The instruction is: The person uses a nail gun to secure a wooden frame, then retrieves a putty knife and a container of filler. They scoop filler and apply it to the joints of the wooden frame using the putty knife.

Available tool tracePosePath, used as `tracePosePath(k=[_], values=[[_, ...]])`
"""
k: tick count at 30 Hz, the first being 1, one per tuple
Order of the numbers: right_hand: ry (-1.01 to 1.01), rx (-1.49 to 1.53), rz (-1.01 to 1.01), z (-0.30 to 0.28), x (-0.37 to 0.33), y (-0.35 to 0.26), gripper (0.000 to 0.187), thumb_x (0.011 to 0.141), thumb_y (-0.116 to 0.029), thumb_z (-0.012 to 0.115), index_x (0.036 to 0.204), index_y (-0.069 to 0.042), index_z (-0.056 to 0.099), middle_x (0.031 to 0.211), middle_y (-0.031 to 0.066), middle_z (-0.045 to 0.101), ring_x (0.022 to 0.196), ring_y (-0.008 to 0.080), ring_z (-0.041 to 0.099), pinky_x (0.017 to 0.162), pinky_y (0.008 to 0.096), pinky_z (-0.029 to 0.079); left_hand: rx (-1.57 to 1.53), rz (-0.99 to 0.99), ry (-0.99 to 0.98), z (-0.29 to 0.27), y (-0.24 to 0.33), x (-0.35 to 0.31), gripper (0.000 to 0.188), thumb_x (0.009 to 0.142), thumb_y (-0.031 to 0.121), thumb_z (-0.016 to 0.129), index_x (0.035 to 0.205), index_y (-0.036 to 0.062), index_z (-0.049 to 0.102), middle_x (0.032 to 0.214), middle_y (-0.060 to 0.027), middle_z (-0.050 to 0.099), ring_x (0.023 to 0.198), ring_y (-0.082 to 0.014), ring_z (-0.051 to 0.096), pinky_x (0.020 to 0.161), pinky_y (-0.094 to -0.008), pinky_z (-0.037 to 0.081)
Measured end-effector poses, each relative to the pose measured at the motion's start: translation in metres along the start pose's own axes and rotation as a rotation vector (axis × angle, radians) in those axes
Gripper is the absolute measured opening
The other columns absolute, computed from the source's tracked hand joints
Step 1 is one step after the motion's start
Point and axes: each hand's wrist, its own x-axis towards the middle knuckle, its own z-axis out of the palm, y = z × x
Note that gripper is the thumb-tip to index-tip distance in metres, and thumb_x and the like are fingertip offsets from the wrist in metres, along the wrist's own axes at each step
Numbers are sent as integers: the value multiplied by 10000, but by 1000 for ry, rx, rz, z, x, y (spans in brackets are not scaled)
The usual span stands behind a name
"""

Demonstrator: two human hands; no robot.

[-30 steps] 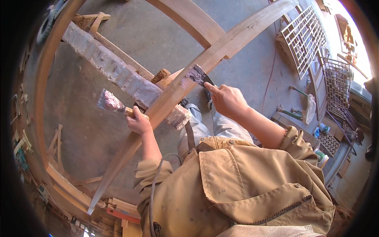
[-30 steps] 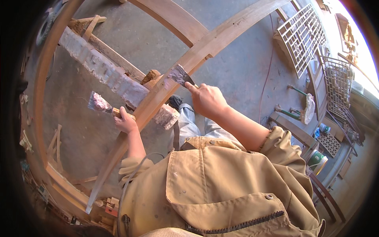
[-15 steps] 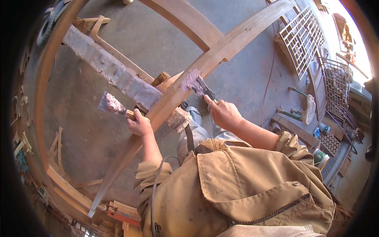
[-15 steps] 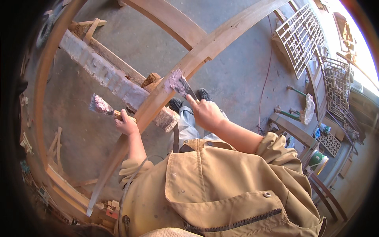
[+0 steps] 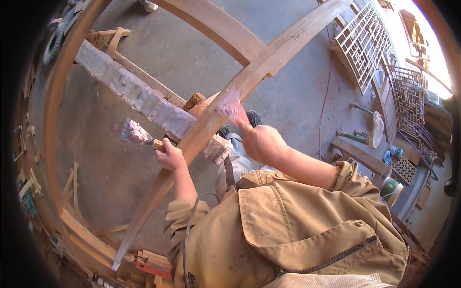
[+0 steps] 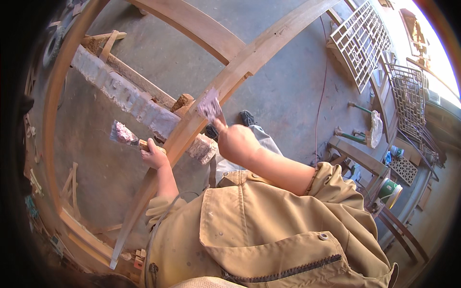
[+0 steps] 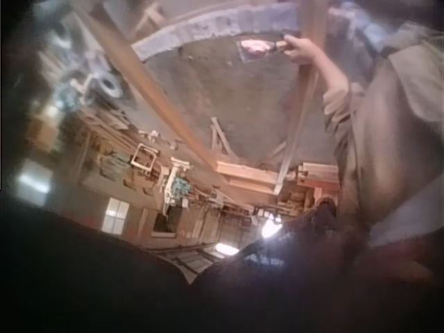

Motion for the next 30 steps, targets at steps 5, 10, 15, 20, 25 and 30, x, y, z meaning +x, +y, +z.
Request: tracePosePath(k=[5,10,15,20,25,30], values=[[3,-25,36,17,18,22,495,791,-155,485,1270,-59,406,616,174,565,535,310,571,483,424,448,-14,-21,-37,-5,8,-2,490,752,409,570,762,-81,583,711,-228,606,666,-370,597,609,-452,443],[-83,37,15,26,-21,29,479,796,-145,493,1267,-90,424,667,171,570,553,322,573,505,416,462,3,17,7,-2,2,-2,482,754,406,574,745,-76,581,692,-224,603,653,-371,594,604,-450,443],[111,67,-11,0,-9,24,468,800,-143,496,1264,-117,434,657,158,560,552,319,570,497,405,462,-3,7,-22,-3,5,-1,475,754,399,580,741,-76,576,687,-217,604,645,-369,592,602,-444,443],[93,-20,-37,32,1,40,475,798,-132,486,1265,-76,426,611,151,545,515,320,557,478,412,455,-22,2,-21,-4,8,-1,465,756,387,581,733,-78,573,680,-213,602,633,-357,592,597,-442,443],[97,85,24,13,-15,39,514,780,-120,481,1286,-88,394,659,186,579,545,336,571,511,438,455,-1,-2,-32,-4,11,-1,464,756,385,577,737,-79,571,674,-211,598,630,-354,591,595,-441,444],[-74,35,244,-24,31,4,578,755,-114,447,1318,-37,337,682,190,595,624,331,598,587,434,472,5,11,-35,-4,6,-1,462,757,386,569,741,-76,571,681,-209,599,641,-353,592,594,-436,444]])
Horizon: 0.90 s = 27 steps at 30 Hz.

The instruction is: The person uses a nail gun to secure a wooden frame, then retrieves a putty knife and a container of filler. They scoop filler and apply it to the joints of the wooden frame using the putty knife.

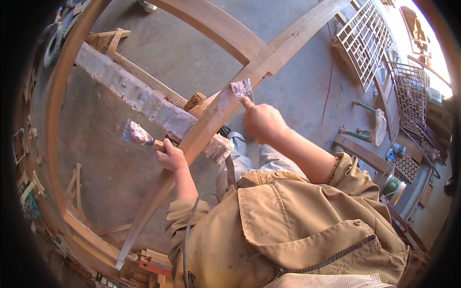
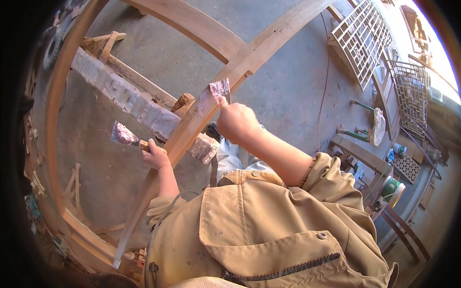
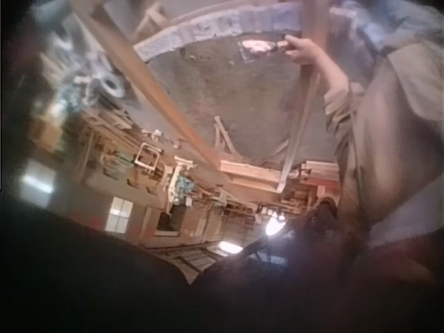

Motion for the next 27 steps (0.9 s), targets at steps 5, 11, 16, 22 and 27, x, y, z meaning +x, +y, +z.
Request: tracePosePath(k=[5,11,16,22,27], values=[[-103,-37,-117,25,-23,-11,608,730,-108,451,1304,44,319,608,180,579,592,324,600,581,411,474,-28,-47,-8,0,4,-1,465,752,388,559,756,-76,578,700,-212,604,652,-356,591,609,-439,445],[68,70,-123,-9,-10,-9,476,734,-104,451,1198,-2,432,637,185,594,559,349,587,542,437,472,-26,-34,-2,3,-4,1,478,747,400,556,766,-77,583,728,-221,608,677,-359,595,635,-445,445],[-70,0,-179,18,-20,-6,524,705,-80,440,1221,10,431,624,194,581,601,345,596,580,434,466,-2,-15,-13,4,-7,2,480,745,402,566,772,-77,582,720,-224,607,681,-368,594,627,-449,446],[-52,-87,-123,-5,-39,18,467,751,-126,457,1218,-129,467,592,164,582,549,321,597,532,425,469,-3,-35,0,1,0,-1,481,750,408,568,776,-73,582,717,-222,608,676,-371,594,621,-448,447],[97,45,-85,-23,-8,25,526,749,-147,468,1272,-119,415,637,201,581,551,339,583,518,424,457,12,-17,10,3,-7,1,490,756,418,563,776,-71,578,708,-219,608,670,-371,595,615,-445,448]])
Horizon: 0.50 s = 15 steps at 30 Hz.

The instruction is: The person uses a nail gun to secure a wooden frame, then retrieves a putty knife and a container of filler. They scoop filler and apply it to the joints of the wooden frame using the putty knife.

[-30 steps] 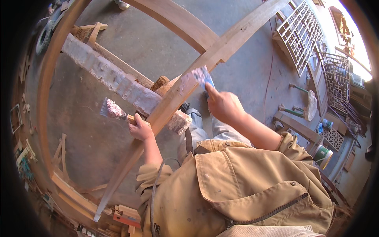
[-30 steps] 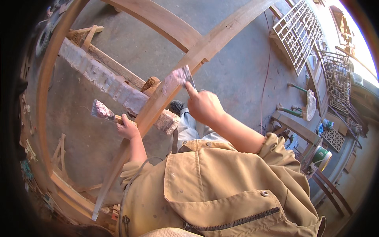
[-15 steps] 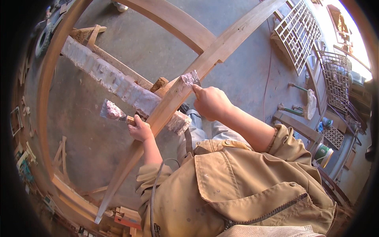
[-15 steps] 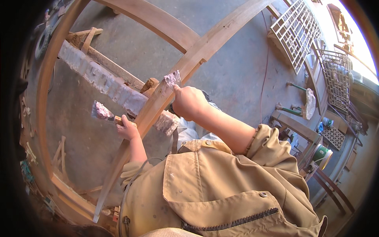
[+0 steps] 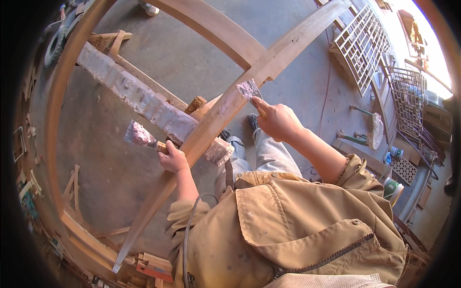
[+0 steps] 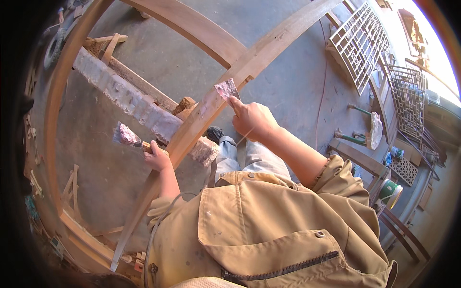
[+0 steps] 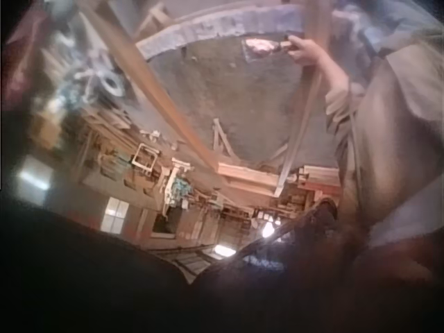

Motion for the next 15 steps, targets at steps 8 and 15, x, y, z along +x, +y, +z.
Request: tracePosePath(k=[8,15], values=[[-112,-5,59,26,-12,8,502,762,-169,478,1262,-135,442,621,187,574,563,360,576,566,427,466,20,2,-9,-1,3,-1,479,758,414,563,767,-65,584,711,-225,609,670,-379,595,605,-455,447],[-65,-8,119,11,13,-6,479,723,-149,478,1198,-94,492,724,194,615,686,351,607,653,434,477,50,26,-18,0,3,0,491,759,419,553,780,-70,588,729,-234,609,684,-384,594,617,-459,448]])
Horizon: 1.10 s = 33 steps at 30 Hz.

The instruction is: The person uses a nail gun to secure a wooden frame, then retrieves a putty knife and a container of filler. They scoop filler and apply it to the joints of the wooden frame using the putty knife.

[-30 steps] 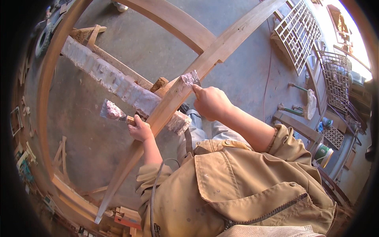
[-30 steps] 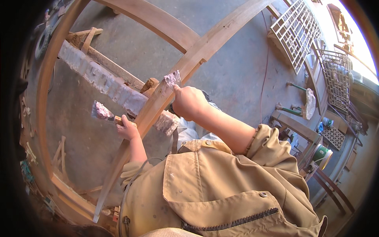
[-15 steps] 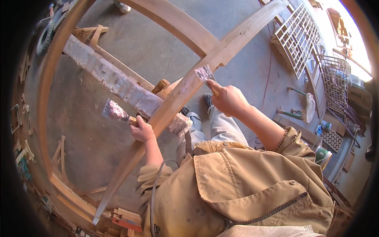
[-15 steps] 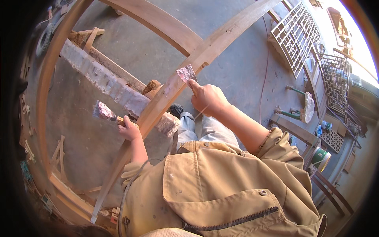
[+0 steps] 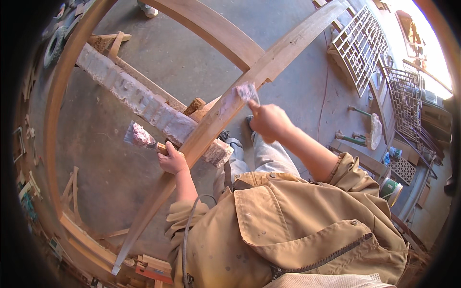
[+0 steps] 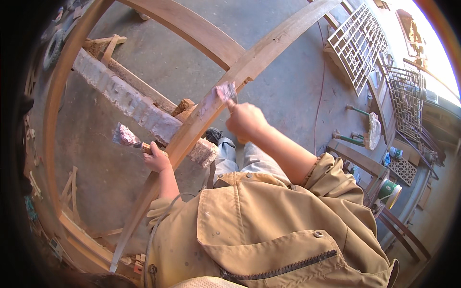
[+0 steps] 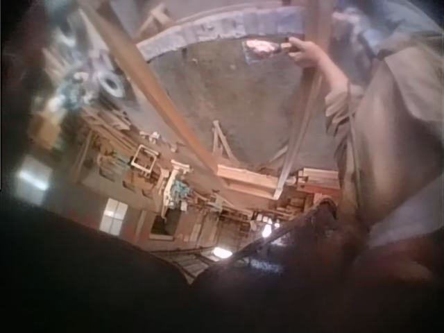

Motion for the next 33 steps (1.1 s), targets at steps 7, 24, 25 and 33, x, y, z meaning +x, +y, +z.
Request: tracePosePath(k=[7,24,25,33], values=[[12,-22,-73,-23,3,-4,376,696,-144,499,1061,-65,539,736,193,612,703,360,600,650,430,480,-10,-14,-11,-2,2,-1,490,758,412,552,807,-75,582,753,-232,610,705,-384,591,629,-455,449],[24,-104,-225,39,-27,45,519,760,-146,473,1276,-149,422,577,162,546,524,340,556,526,421,451,-58,-17,-3,1,-2,-2,476,763,398,565,790,-77,573,742,-231,606,708,-381,590,642,-451,446],[46,-72,-263,42,-31,52,518,760,-145,473,1275,-148,422,580,165,546,528,341,557,529,420,451,-60,-14,6,2,-3,-1,478,763,399,566,786,-78,572,737,-232,605,707,-381,589,641,-450,444],[-79,-7,46,13,-17,12,513,778,-163,429,1287,-115,392,648,202,594,580,348,598,552,442,467,-73,-22,13,0,1,-1,489,762,408,567,766,-80,571,707,-227,601,671,-381,588,614,-442,441]])
